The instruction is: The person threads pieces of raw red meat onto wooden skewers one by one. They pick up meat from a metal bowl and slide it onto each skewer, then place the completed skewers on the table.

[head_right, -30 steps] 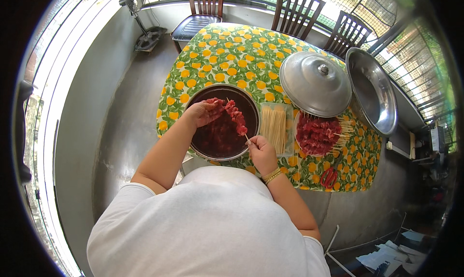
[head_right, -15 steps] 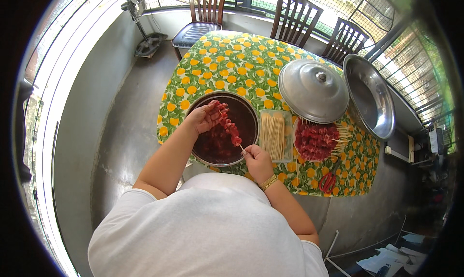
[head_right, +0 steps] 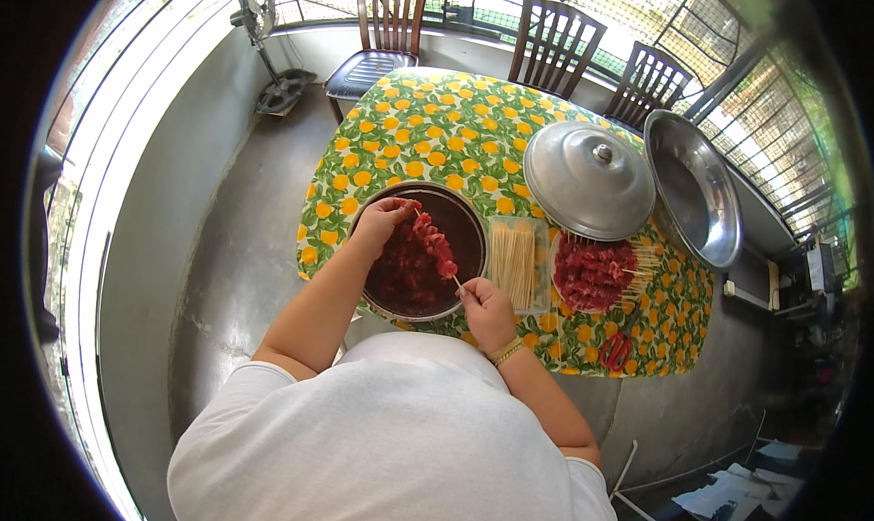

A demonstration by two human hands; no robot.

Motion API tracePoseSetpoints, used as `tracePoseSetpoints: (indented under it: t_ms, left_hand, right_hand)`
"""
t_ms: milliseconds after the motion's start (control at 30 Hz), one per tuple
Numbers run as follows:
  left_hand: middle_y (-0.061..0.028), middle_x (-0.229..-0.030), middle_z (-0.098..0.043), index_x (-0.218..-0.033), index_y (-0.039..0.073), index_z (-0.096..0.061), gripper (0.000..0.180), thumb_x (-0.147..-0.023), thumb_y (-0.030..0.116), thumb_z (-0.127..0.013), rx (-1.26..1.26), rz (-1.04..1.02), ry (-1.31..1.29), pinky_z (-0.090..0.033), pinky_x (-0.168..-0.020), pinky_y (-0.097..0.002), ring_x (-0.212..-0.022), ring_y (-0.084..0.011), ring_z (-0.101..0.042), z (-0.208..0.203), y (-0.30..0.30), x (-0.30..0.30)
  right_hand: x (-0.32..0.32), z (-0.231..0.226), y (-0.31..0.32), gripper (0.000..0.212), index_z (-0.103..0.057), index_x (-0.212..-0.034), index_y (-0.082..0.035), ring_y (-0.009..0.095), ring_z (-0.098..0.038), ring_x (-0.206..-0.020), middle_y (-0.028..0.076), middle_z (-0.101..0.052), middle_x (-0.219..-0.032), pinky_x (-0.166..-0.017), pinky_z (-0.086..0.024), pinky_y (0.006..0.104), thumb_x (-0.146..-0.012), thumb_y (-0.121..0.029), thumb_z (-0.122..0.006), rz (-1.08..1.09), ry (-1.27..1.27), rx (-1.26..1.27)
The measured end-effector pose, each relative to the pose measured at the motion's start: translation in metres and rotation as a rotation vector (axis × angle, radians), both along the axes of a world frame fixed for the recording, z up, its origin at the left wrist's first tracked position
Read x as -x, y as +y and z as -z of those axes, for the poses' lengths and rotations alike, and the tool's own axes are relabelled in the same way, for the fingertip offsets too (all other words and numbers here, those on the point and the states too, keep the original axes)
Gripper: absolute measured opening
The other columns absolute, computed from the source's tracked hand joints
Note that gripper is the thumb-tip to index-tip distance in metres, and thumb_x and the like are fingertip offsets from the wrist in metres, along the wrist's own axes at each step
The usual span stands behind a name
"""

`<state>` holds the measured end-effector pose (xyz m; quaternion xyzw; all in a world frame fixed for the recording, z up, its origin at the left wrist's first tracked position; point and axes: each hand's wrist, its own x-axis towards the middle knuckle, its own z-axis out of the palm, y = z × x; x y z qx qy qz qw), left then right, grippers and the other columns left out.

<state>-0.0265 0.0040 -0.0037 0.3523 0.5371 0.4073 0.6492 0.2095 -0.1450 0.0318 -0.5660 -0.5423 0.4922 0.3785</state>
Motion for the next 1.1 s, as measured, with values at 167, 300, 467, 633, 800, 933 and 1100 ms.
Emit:
tracePoseSetpoints:
  t_ms: [167,300,467,633,800,933,1100]
  left_hand:
    - [-0.0014,-0.096,-0.072,-0.107,0.007,-0.071,0.023,-0.095,0.027,-0.068,0.096,-0.003,-0.189,-0.053,-0.078,-0.0261,-0.086,-0.0111,-0.066,-0.002,-0.002,0.002]
    - [-0.0007,-0.095,-0.071,-0.107,0.008,-0.07,0.022,-0.095,0.027,-0.067,0.114,0.011,-0.301,-0.055,-0.078,-0.028,-0.087,-0.0122,-0.067,-0.004,-0.004,0.0]
    - [-0.0019,-0.095,-0.071,-0.106,0.007,-0.068,0.021,-0.095,0.025,-0.067,0.07,-0.042,-0.25,-0.057,-0.08,-0.0301,-0.085,-0.0136,-0.068,-0.006,-0.002,-0.004]
    - [-0.0037,-0.095,-0.071,-0.104,0.005,-0.067,0.019,-0.095,0.022,-0.069,-0.048,-0.087,-0.328,-0.058,-0.077,-0.0302,-0.086,-0.0139,-0.068,-0.009,-0.006,-0.012]
    - [-0.0044,-0.092,-0.068,-0.105,0.003,-0.065,0.019,-0.096,0.019,-0.067,-0.035,-0.129,-0.478,-0.058,-0.074,-0.0307,-0.08,-0.0151,-0.067,-0.015,-0.011,-0.022]
    - [-0.0055,-0.093,-0.067,-0.109,0.002,-0.063,0.02,-0.097,0.018,-0.065,0.031,-0.146,-0.519,-0.06,-0.076,-0.0348,-0.081,-0.0172,-0.067,-0.015,-0.014,-0.026]
    - [-0.0056,-0.097,-0.067,-0.11,0.004,-0.063,0.018,-0.097,0.015,-0.064,0.04,-0.138,-0.596,-0.058,-0.079,-0.0363,-0.087,-0.0183,-0.066,-0.013,-0.01,-0.019]
  right_hand:
    - [0.001,0.003,0.002,0.011,-0.065,-0.093,-0.001,0.007,-0.051,-0.063,-0.001,-0.058,-0.07,-0.058,-0.043,0.0248,-0.096,-0.01,-0.06,0.008,0.006,0.016]
    - [0.002,0.006,0.002,0.011,-0.065,-0.093,-0.001,0.007,-0.052,-0.062,-0.001,-0.058,-0.069,-0.058,-0.043,0.0248,-0.097,-0.01,-0.059,0.02,-0.016,0.008]
    - [0.003,0.0,0.003,0.01,-0.065,-0.093,-0.002,0.007,-0.051,-0.062,-0.001,-0.058,-0.069,-0.057,-0.043,0.0244,-0.097,-0.009,-0.059,0.006,0.005,0.0]
    - [0.004,-0.003,0.004,0.01,-0.065,-0.093,-0.001,0.006,-0.051,-0.061,-0.001,-0.057,-0.069,-0.056,-0.042,0.0242,-0.097,-0.008,-0.058,0.003,0.016,0.019]
    - [0.005,-0.002,0.006,0.01,-0.065,-0.092,-0.001,0.006,-0.05,-0.064,-0.001,-0.057,-0.07,-0.059,-0.042,0.0238,-0.097,-0.007,-0.058,-0.009,0.004,-0.008]
    - [0.006,-0.001,0.007,0.01,-0.065,-0.091,-0.001,0.006,-0.05,-0.065,-0.002,-0.056,-0.071,-0.06,-0.042,0.0235,-0.097,-0.006,-0.058,-0.016,0.052,-0.008]
    - [0.005,-0.004,0.008,0.011,-0.065,-0.092,-0.002,0.005,-0.048,-0.063,-0.003,-0.054,-0.07,-0.057,-0.041,0.0222,-0.098,-0.007,-0.057,-0.029,0.107,0.046]
